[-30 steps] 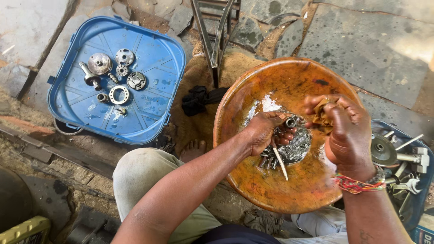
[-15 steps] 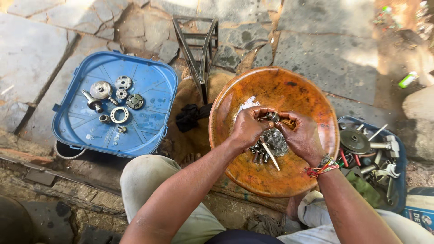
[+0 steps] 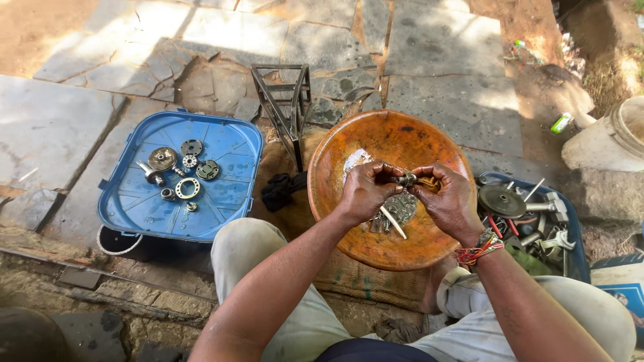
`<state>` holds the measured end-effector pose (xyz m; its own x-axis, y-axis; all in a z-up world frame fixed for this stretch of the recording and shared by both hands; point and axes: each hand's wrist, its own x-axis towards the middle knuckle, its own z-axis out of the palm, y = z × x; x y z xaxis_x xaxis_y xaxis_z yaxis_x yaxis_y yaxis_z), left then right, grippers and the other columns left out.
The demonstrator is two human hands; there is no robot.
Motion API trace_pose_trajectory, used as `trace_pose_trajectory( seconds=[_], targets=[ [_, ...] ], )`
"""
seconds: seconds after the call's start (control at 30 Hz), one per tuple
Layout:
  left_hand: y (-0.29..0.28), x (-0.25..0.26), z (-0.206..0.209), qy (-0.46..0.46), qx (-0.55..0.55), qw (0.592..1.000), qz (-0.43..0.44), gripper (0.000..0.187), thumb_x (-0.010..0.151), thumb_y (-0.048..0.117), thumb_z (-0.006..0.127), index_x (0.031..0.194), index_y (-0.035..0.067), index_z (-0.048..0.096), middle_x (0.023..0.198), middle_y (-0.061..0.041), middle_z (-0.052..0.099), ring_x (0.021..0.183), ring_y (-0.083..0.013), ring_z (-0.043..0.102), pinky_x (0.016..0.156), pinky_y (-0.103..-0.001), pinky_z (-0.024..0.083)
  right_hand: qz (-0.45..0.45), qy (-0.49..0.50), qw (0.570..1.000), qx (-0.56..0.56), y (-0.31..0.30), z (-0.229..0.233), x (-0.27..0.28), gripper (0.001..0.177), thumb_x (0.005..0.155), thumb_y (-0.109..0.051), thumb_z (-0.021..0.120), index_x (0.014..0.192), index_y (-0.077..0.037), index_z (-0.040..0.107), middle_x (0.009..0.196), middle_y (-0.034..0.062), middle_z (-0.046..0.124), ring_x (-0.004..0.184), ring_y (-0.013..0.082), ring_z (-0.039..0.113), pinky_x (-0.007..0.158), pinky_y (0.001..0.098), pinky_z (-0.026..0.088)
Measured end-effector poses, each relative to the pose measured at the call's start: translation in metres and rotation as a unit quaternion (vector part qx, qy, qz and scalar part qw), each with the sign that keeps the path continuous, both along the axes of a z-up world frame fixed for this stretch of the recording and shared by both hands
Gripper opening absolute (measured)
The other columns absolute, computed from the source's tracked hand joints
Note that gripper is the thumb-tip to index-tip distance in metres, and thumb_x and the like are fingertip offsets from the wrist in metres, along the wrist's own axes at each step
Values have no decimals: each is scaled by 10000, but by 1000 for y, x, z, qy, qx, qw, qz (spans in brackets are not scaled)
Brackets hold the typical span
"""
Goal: The person cleans various mechanical gears and small engine components by hand in a bowl of dark fluid, using a small brush and a cloth to wipe down the parts one at a time.
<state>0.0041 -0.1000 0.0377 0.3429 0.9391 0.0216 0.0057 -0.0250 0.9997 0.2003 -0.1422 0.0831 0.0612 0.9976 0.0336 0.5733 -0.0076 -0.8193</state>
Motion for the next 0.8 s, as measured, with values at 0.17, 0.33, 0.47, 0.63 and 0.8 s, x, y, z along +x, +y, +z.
trace_pose_trajectory(
  seconds=[0.17,0.33,0.47,0.63,0.8],
  targets=[
    [-10,4,2,-87,31,995,37,238,839,-59,756,1076,-46,726,1012,-113,775,919,-146,732,839,-295,621,117,87,984,105,13,-14,11,239,835,-3,777,1055,-9,684,1006,44,706,949,109,675,847,253,579],
    [-16,-6,5,-57,37,993,95,233,854,6,769,1084,-20,741,1031,-76,782,931,-132,730,849,-289,608,138,158,977,46,29,-17,6,288,842,-21,790,1111,-25,686,1015,33,719,913,93,672,803,255,573],
    [-26,-15,30,54,69,991,97,217,897,118,777,1064,-16,743,975,-128,771,881,-145,700,794,-317,583,141,211,963,-94,31,-5,2,336,866,-39,761,1200,-26,730,1046,57,755,873,103,668,754,272,558],
    [-17,-7,72,145,224,953,140,201,949,183,743,1060,16,729,1003,-143,750,919,-208,730,824,-340,585,150,179,972,-12,41,16,2,332,886,-40,752,1213,5,715,1073,78,755,935,114,681,810,275,564],
    [9,8,69,174,252,946,102,200,924,214,734,1042,53,715,891,-115,732,797,-239,748,729,-331,609,72,3,997,-16,50,17,11,479,918,-70,768,1388,-36,678,1064,138,761,842,184,669,730,336,541]
  ],
)
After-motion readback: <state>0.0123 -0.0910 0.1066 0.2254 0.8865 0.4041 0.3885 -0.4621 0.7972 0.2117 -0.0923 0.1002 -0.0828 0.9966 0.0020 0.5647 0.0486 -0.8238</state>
